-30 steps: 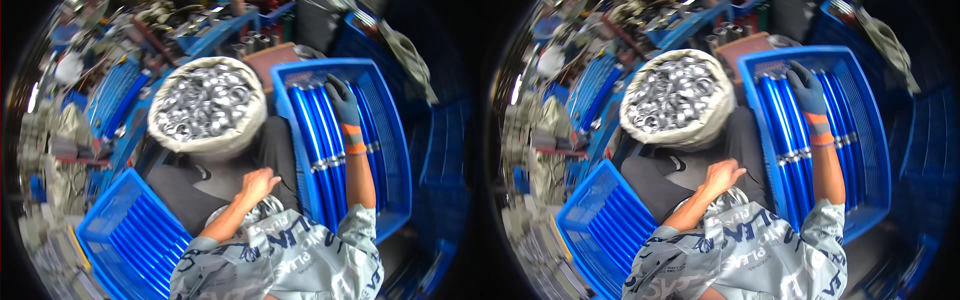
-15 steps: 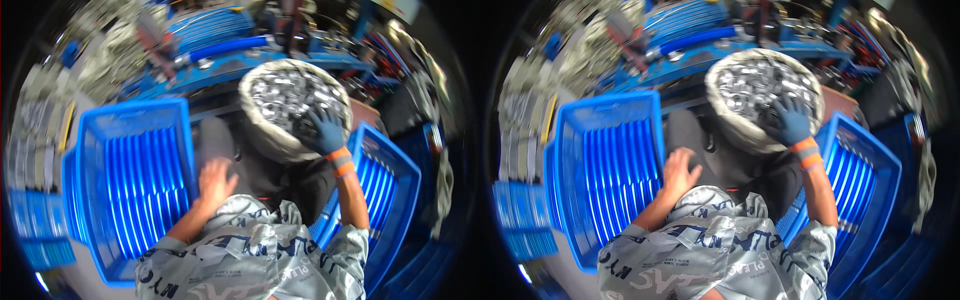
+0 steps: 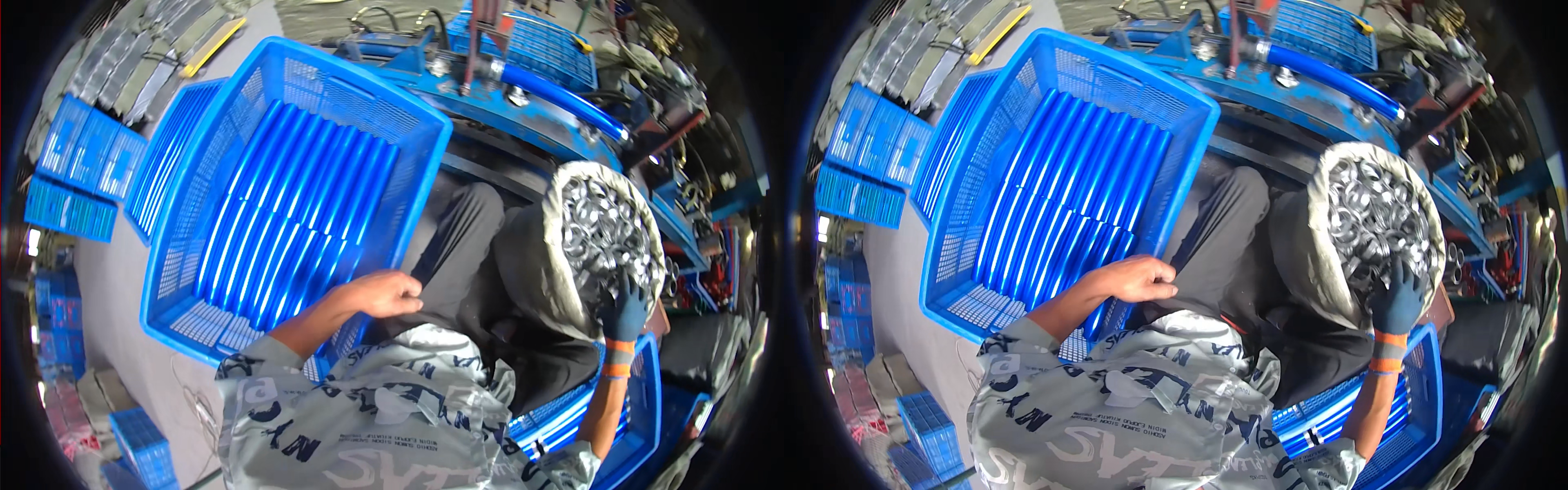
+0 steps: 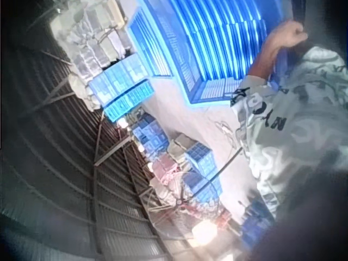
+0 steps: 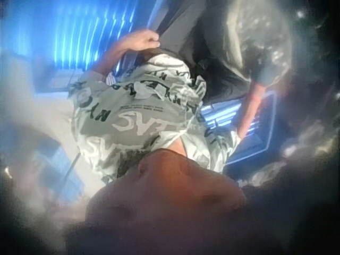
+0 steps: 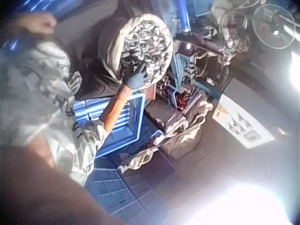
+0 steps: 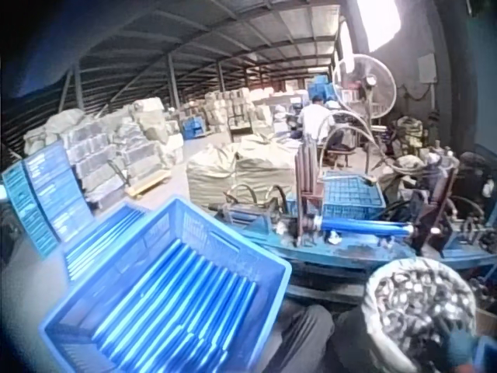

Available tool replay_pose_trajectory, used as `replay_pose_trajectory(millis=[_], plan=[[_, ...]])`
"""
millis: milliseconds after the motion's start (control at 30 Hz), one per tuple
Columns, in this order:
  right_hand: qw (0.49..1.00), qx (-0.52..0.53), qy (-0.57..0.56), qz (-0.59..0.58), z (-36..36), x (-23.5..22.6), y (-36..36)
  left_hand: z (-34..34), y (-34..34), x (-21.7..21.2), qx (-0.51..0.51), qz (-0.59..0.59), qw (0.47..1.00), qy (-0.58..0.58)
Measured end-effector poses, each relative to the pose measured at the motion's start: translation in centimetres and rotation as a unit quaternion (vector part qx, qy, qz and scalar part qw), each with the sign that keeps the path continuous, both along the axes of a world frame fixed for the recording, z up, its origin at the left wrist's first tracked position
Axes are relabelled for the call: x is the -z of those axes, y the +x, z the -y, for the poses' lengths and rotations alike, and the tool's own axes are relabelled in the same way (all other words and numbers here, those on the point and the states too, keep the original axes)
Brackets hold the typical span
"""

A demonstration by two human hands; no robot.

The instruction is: The person assembles metal rings into blue cylinders by hand, then places the assembled units into a blue plastic bin.

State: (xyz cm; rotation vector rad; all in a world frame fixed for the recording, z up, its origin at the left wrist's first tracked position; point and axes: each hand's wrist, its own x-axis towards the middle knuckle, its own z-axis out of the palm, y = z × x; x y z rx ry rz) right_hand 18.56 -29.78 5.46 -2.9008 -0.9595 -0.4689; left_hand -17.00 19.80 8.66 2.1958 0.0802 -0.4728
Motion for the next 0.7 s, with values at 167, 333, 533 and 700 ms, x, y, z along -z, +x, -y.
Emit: replay_pose_trajectory(millis=[167,333,533,700], plan=[[0.997,0.065,-0.035,-0.033,-0.5,-1.2,1.1,-11.3,1.6,9.9,-0.239,0.062,0.968,-0.050],[0.988,0.104,-0.088,-0.066,-2.5,-2.2,1.2,-33.0,1.0,21.0,-0.487,0.059,0.835,0.250],[0.982,0.144,-0.089,-0.088,-4.5,-2.5,2.2,-42.6,0.9,26.7,-0.519,-0.185,0.793,0.261],[0.990,0.120,-0.002,-0.075,-6.2,-2.9,2.2,-41.7,1.5,27.4,-0.519,-0.169,0.816,0.190]])
